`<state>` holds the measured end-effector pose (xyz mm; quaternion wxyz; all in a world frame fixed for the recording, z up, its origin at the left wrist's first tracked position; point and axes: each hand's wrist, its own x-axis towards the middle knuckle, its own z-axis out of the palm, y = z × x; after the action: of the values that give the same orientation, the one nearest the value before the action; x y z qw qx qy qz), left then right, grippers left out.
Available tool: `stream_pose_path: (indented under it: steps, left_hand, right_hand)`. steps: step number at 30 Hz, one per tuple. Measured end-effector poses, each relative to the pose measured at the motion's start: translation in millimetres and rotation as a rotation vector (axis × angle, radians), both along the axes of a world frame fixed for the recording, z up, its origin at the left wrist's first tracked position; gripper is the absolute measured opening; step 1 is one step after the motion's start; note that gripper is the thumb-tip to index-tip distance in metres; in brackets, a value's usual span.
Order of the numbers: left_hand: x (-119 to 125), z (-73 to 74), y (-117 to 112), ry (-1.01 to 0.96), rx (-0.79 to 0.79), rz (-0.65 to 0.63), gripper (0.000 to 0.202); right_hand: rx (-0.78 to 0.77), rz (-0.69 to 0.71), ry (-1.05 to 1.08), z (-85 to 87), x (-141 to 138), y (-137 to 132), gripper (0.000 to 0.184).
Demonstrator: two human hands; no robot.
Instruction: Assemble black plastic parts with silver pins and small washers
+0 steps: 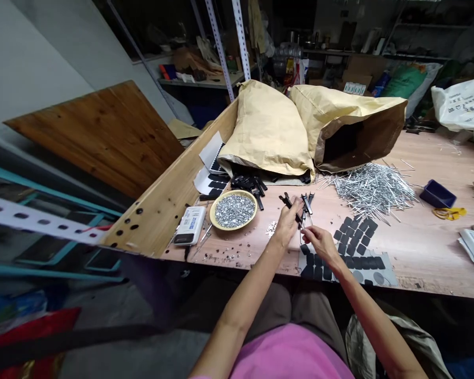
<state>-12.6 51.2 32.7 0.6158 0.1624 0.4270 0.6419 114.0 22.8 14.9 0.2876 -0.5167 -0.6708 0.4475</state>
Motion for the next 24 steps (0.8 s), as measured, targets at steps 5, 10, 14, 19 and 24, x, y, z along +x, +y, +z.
stream_pose_path:
  steps: [5,10,14,19,24]
  left_hand:
    - [14.9,7.8,-85.7,0.59,0.234,-0.151,0.037]
    - [17.0,7.2,-134.2,1.281,0.485,-0.026,0.02]
    - [-3.2,-10.4,-130.6,1.067,0.288,-0.081,0.016]
    - [-32.4,-33.2,-134.4,0.374,-0.13,-0.113,0.037]
    - [-50.9,-36.6,-138.2,0.179,-0.226,-0.082,0.059]
  right_hand:
    - [0.289,-0.029,-0.244,30.9,40.2,-15.3,0.038]
    - [0.332,0.416,-0.396,69.9,49.6,-25.8,0.035]
    - [0.181,0.534,-0.378,62.7,23.3,-16.6,0.035]
    - [0.244,0.368,-0.497,3.4,-29.3,8.9,0.032]
    - [0.278,0.322,-0.866,-23.2,-67.5,15.4,0.028]
